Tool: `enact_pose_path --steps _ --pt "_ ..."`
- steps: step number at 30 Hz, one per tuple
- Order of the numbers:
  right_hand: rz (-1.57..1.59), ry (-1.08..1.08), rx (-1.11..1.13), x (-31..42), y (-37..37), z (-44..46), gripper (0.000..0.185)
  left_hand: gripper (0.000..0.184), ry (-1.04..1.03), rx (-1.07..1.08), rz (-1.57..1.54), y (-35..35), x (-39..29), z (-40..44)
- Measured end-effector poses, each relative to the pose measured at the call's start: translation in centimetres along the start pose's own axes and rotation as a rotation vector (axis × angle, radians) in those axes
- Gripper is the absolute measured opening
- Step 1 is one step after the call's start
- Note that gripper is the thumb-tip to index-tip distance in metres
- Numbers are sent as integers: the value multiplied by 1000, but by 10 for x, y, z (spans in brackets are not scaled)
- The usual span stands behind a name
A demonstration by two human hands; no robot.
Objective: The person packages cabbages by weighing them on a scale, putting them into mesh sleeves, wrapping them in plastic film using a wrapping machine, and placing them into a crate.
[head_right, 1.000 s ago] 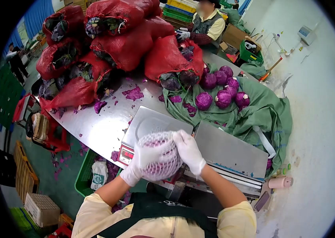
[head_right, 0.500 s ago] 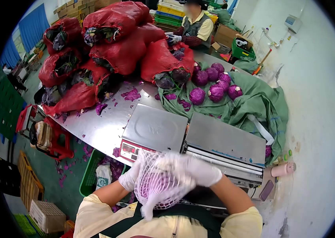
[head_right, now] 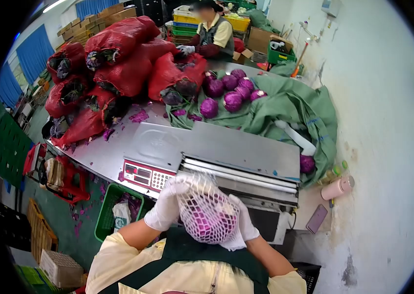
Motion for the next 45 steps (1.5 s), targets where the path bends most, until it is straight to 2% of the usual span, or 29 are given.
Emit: enact_pose_path --steps 1,3,4,5,7,9,10,11,13,15,19,20,22,23,25,26,27,29,31,33,34,35,37,39,40,42,43,44,45 --pt "13 72 14 13 4 -9 50 32 -80 -16 94 -11 4 7" --pt "64 203 -21 30 45 -10 51 37 -454 -58 224 -20 -6 22" --pt "129 216 5 42 59 -10 51 40 -574 -134 172 -9 -3 25" --pt "201 234 34 59 64 -7 52 36 -626 -264 166 -3 -4 23" --pt "233 240 139 101 46 -12 53 35 -615 -208 234 -27 4 35" --pt "226 214 261 137 20 -15 55 38 -514 -133 567 -48 25 73" --pt "143 281 219 151 34 2 53 44 -384 -133 630 -62 36 95" --pt "88 388 120 166 65 34 47 45 -200 -107 373 -77 52 117" --pt "1 558 -173 191 88 62 40 45 -244 -78 419 -62 71 176" --pt "-43 519 -225 207 107 87 33 46 -46 -151 160 -39 92 220" --pt "-316 443 -423 231 139 123 41 46 24 -192 240 -4 108 262" --pt "-313 438 -439 233 153 135 41 46 -6 -151 376 0 107 270" --pt "-583 721 -411 246 173 154 42 46 -114 -79 710 8 100 286" --pt "-583 708 -421 246 173 153 42 45 73 30 535 5 109 291" --pt "-278 535 -196 236 152 149 44 47 230 5 449 13 118 294" --pt "-189 383 -270 228 159 150 43 48 248 -52 502 15 118 291" --pt "-188 376 -277 229 165 152 43 49 267 -109 555 17 121 285" --pt "-132 285 -104 224 159 155 44 54 234 -145 595 22 126 278" --pt "-136 316 -91 226 154 148 45 55 242 -174 610 28 123 277" --pt "-371 427 -283 234 171 141 43 56 133 -253 669 41 115 274" --pt "-588 594 -293 244 177 130 39 51 15 -207 808 45 104 270" --pt "-831 618 -460 256 166 99 33 46 -105 -158 945 52 88 264" --pt "-1680 999 -581 276 144 40 34 42 -294 54 1379 43 46 236" --pt "-2086 1061 -462 271 136 0 42 44 -485 341 1885 39 12 201" --pt "-2296 1086 -338 266 138 -11 48 46 -446 463 2053 42 3 187" --pt "-2622 849 -221 250 161 -18 62 53 -337 664 2245 55 -3 167" --pt "-2770 706 -186 239 171 -17 67 53 -339 660 2246 57 -1 163" --pt "-2772 709 -185 234 171 -16 67 53 -300 755 2312 53 9 159" --pt "-2813 681 -62 223 173 -13 69 53 -259 852 2376 49 19 155"
Point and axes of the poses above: each hand's wrist, its own z-axis towards the middle knuckle, its own y-axis out of the back of the hand, x = y × z, the point moved 7 cm from there along z, towards the middle knuckle, and after that the axes turned 8 degrees about -z, right-handed, at the moved point
